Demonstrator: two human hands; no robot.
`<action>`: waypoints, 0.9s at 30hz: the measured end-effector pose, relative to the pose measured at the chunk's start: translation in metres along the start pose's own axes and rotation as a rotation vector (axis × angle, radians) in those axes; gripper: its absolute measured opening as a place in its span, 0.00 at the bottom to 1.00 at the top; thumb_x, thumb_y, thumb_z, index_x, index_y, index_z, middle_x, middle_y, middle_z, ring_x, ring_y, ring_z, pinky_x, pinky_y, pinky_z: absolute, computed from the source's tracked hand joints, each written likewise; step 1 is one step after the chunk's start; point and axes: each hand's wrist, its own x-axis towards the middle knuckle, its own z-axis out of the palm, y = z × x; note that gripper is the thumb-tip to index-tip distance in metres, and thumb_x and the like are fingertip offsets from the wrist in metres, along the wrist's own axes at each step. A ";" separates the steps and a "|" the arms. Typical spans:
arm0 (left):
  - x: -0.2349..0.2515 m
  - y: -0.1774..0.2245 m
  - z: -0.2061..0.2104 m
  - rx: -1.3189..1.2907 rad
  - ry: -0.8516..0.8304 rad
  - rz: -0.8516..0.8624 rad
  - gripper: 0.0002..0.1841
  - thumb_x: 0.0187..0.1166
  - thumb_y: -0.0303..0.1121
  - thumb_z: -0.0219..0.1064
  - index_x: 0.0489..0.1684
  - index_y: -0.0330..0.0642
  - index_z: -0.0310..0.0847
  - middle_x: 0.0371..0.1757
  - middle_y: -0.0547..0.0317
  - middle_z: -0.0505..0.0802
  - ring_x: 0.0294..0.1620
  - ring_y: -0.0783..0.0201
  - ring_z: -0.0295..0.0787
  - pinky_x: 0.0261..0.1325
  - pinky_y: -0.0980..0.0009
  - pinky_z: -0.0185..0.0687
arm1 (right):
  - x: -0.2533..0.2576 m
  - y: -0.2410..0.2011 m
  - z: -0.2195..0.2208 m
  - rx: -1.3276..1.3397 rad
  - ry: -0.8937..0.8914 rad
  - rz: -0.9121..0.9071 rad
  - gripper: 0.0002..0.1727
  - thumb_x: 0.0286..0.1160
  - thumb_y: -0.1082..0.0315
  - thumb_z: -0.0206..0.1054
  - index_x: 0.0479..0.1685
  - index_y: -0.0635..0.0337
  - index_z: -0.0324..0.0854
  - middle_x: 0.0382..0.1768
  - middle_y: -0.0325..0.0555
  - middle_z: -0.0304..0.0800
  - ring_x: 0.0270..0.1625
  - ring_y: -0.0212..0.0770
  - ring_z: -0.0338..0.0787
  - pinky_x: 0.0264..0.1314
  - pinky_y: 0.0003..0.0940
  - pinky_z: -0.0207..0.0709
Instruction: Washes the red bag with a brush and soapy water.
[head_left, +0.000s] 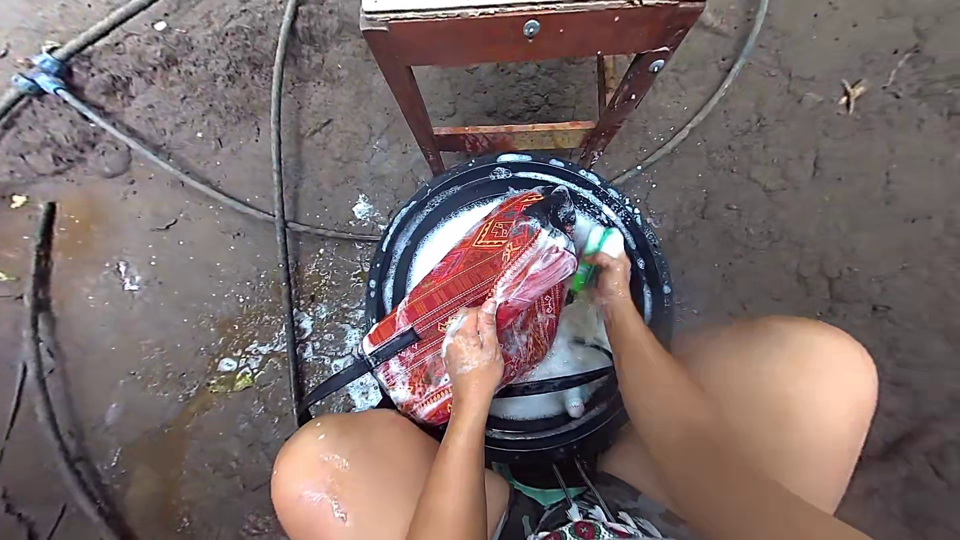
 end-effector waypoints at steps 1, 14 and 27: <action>-0.001 -0.002 0.002 -0.008 0.013 0.027 0.24 0.90 0.43 0.56 0.33 0.32 0.90 0.35 0.45 0.91 0.44 0.50 0.90 0.54 0.49 0.81 | -0.003 -0.024 0.009 0.040 -0.109 -0.171 0.29 0.48 0.75 0.69 0.60 0.65 0.73 0.44 0.44 0.88 0.43 0.35 0.90 0.46 0.38 0.88; -0.002 -0.007 -0.010 -0.238 -0.114 0.007 0.11 0.76 0.31 0.74 0.49 0.35 0.93 0.52 0.46 0.94 0.59 0.51 0.89 0.67 0.49 0.80 | -0.036 -0.086 0.077 -0.880 -0.359 -1.237 0.32 0.68 0.38 0.68 0.30 0.64 0.89 0.34 0.58 0.92 0.42 0.58 0.93 0.41 0.58 0.82; -0.006 -0.020 -0.001 -0.409 -0.027 0.031 0.13 0.65 0.25 0.74 0.46 0.29 0.88 0.44 0.45 0.94 0.50 0.57 0.92 0.60 0.55 0.86 | -0.096 -0.071 0.102 -0.607 -0.652 -1.302 0.26 0.59 0.42 0.72 0.22 0.60 0.87 0.25 0.50 0.90 0.33 0.47 0.90 0.36 0.46 0.83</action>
